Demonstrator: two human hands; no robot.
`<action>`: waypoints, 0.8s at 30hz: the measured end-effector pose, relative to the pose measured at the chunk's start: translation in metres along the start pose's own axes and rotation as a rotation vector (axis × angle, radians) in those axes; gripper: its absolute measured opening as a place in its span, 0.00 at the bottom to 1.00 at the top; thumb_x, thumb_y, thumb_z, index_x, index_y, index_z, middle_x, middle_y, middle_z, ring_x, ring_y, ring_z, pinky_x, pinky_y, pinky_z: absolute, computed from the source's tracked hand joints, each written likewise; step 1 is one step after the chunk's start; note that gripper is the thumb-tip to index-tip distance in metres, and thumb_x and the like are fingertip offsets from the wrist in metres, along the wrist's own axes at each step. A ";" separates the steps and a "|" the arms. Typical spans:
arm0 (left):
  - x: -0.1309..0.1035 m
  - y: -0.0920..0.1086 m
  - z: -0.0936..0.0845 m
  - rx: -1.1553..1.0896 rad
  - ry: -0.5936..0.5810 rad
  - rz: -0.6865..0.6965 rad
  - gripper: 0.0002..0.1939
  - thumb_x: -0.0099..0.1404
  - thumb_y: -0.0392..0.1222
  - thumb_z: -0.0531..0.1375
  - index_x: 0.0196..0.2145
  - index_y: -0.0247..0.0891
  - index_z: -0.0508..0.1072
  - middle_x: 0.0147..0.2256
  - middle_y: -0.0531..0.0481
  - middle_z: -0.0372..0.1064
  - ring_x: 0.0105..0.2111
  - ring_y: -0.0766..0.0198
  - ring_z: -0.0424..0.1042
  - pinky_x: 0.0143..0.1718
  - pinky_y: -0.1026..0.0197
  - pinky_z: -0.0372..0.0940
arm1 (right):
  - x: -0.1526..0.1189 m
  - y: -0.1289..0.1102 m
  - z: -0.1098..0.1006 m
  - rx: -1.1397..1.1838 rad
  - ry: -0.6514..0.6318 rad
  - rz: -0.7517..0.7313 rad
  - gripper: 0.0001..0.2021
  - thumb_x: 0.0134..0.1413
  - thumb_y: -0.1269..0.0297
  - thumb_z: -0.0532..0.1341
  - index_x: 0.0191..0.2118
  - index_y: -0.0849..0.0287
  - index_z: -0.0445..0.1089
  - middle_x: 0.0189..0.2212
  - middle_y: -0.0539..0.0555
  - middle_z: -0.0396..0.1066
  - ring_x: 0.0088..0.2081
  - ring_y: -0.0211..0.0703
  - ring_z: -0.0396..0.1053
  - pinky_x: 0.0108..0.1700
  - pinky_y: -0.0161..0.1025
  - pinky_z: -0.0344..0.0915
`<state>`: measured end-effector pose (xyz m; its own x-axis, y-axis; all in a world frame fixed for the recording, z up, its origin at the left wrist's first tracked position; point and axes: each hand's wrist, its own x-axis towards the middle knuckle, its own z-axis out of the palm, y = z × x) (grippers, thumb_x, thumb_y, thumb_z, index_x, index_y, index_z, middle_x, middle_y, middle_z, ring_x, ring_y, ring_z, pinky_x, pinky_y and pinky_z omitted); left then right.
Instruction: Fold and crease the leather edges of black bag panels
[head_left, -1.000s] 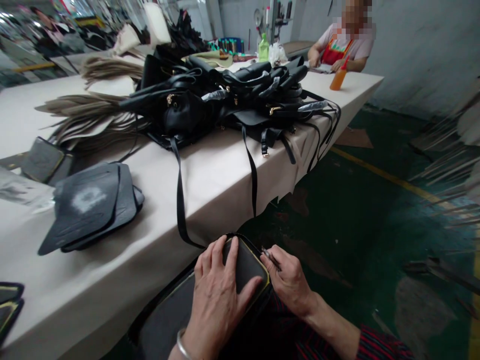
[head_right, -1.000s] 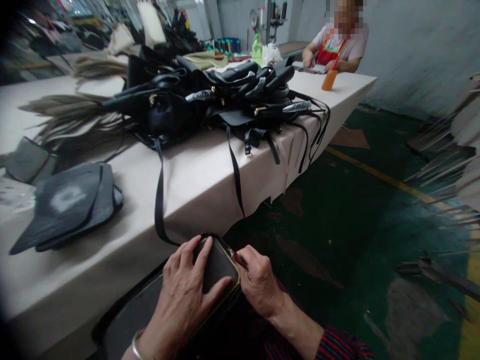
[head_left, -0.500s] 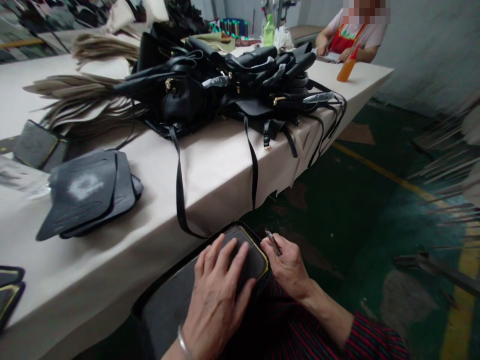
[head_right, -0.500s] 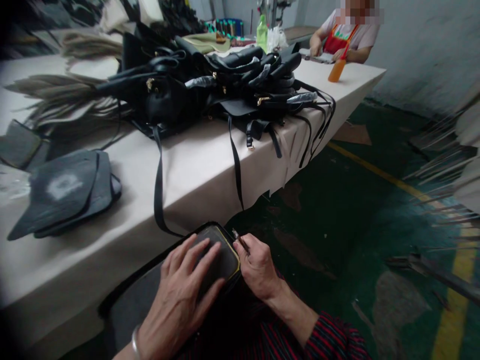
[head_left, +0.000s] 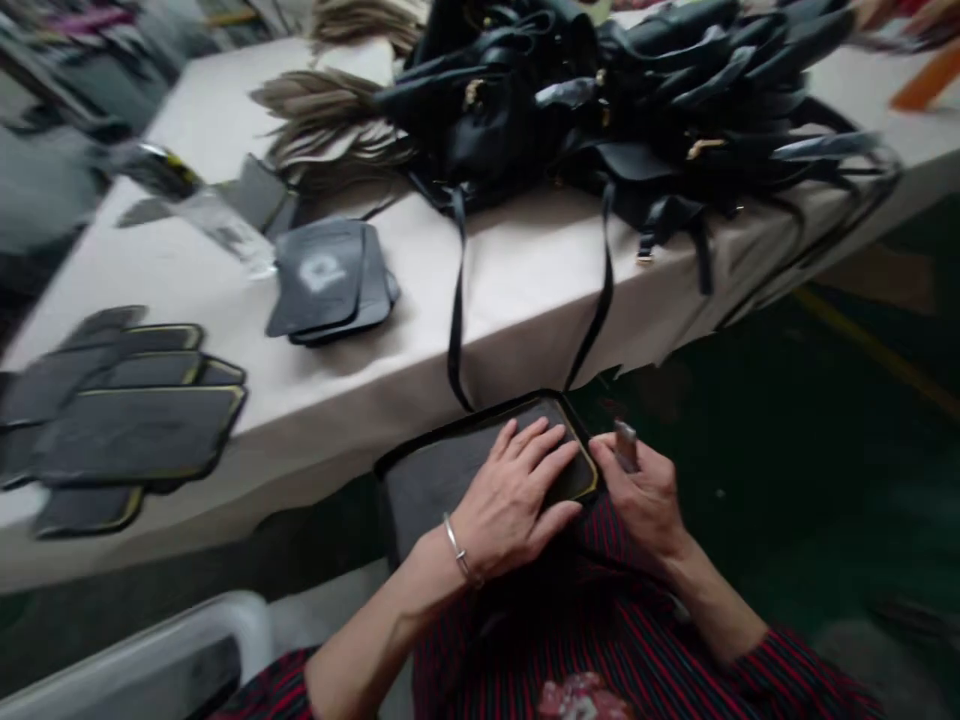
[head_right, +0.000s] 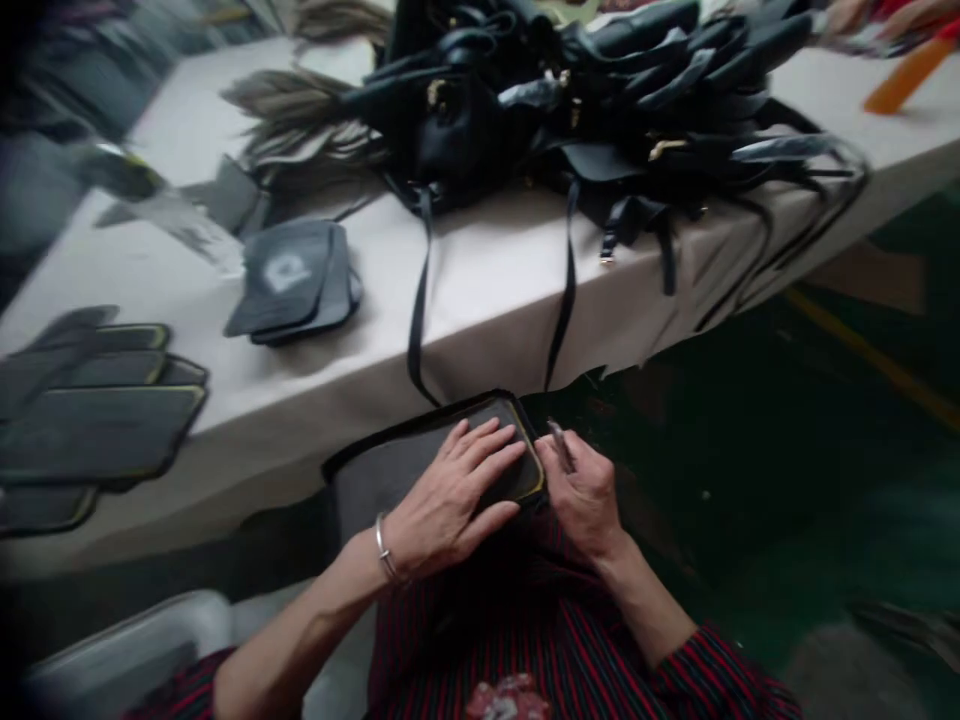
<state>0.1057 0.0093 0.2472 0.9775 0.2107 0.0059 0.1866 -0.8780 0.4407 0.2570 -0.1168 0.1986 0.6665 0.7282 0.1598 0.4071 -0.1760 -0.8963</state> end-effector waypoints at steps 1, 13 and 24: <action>-0.008 -0.006 -0.004 -0.018 0.003 -0.015 0.29 0.67 0.52 0.51 0.63 0.41 0.54 0.64 0.44 0.52 0.66 0.54 0.45 0.66 0.41 0.44 | 0.001 0.004 0.000 0.008 0.009 0.013 0.08 0.60 0.62 0.59 0.33 0.59 0.71 0.26 0.50 0.68 0.26 0.37 0.64 0.30 0.35 0.61; -0.017 -0.027 0.006 0.156 0.116 -0.028 0.22 0.64 0.46 0.56 0.55 0.38 0.61 0.56 0.43 0.60 0.57 0.52 0.55 0.58 0.46 0.58 | 0.002 0.002 0.011 0.080 0.007 -0.059 0.08 0.61 0.66 0.56 0.31 0.60 0.69 0.25 0.50 0.65 0.25 0.36 0.63 0.29 0.35 0.61; 0.031 -0.016 -0.001 -0.005 0.097 -0.070 0.27 0.62 0.43 0.56 0.59 0.43 0.57 0.49 0.45 0.63 0.49 0.53 0.60 0.50 0.47 0.61 | 0.004 0.005 -0.008 -0.091 -0.100 -0.273 0.07 0.62 0.66 0.56 0.36 0.56 0.71 0.27 0.54 0.70 0.28 0.41 0.68 0.31 0.38 0.65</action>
<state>0.1329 0.0301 0.2413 0.9479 0.3125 0.0618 0.2535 -0.8576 0.4476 0.2670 -0.1204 0.1980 0.4620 0.8174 0.3440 0.6200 -0.0204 -0.7844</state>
